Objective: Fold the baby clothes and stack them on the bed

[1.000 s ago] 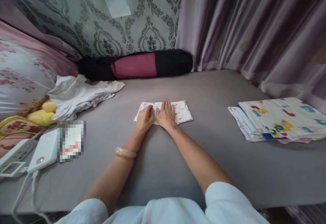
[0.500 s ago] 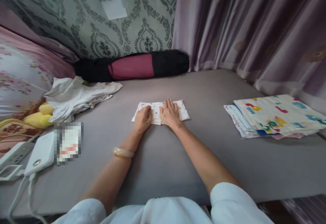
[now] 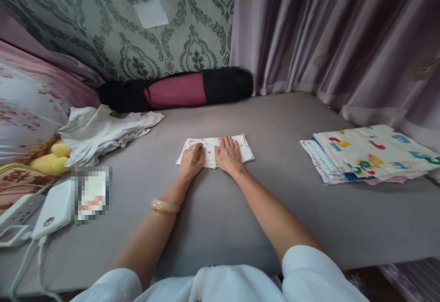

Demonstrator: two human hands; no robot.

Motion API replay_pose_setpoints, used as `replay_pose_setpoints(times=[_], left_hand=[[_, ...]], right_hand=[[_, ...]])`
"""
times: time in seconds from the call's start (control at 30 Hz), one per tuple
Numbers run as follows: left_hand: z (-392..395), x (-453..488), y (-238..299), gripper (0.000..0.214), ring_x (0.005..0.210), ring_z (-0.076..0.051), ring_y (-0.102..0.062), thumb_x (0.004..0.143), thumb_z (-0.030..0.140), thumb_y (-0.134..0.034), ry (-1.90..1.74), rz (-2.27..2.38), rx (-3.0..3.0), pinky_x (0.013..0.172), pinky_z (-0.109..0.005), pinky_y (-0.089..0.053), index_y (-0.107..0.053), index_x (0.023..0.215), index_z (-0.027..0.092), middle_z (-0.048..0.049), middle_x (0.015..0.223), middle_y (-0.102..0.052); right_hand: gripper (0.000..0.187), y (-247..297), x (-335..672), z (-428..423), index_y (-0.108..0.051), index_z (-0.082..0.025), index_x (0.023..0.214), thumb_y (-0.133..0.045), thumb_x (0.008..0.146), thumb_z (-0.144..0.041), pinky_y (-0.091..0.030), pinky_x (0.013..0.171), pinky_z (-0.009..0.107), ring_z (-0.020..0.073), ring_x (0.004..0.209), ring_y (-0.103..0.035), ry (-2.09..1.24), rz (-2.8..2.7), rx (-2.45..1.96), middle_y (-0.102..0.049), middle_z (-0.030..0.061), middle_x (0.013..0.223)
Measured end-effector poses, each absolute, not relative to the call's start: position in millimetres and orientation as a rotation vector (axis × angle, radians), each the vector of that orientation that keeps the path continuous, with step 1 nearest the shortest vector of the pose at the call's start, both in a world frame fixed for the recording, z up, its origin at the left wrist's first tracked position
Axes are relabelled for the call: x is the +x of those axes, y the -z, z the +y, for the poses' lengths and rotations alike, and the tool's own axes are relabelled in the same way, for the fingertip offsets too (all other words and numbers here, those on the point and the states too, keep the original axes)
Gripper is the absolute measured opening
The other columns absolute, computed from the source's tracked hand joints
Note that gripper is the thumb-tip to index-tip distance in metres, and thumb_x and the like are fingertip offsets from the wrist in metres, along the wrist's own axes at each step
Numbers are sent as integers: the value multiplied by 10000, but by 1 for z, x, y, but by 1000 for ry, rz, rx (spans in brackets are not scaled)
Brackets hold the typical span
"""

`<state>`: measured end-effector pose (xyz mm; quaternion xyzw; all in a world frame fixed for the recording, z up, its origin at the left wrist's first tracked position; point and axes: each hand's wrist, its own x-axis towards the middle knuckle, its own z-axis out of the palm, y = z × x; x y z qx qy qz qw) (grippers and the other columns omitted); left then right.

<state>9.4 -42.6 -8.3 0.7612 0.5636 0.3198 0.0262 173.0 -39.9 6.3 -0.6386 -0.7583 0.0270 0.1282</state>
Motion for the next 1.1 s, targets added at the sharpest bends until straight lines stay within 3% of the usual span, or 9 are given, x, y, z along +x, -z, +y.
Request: replay_pose_setpoints(times=[0.67, 1.1], left_hand=[[-43, 10, 10, 187, 1072, -251, -612, 927, 221, -486, -935, 1744, 2385, 932, -412, -468, -547, 1102, 197, -119, 1106, -666], [-44, 11, 6, 140, 1006, -234, -615, 931, 213, -464, -945, 1704, 2362, 913, -392, -469, -601, 956, 201, -107, 1067, -673]], right_hand=[[603, -3, 198, -38, -395, -17, 1453, -221, 1004, -380, -155, 1175, 460, 285, 1433, -277, -14, -2175, -1921, -369, 170, 1529], [604, -1, 204, -44, -395, 2, 1441, -202, 1005, -368, -140, 1168, 492, 290, 1435, -266, 90, -2014, -1967, -357, 189, 1530]])
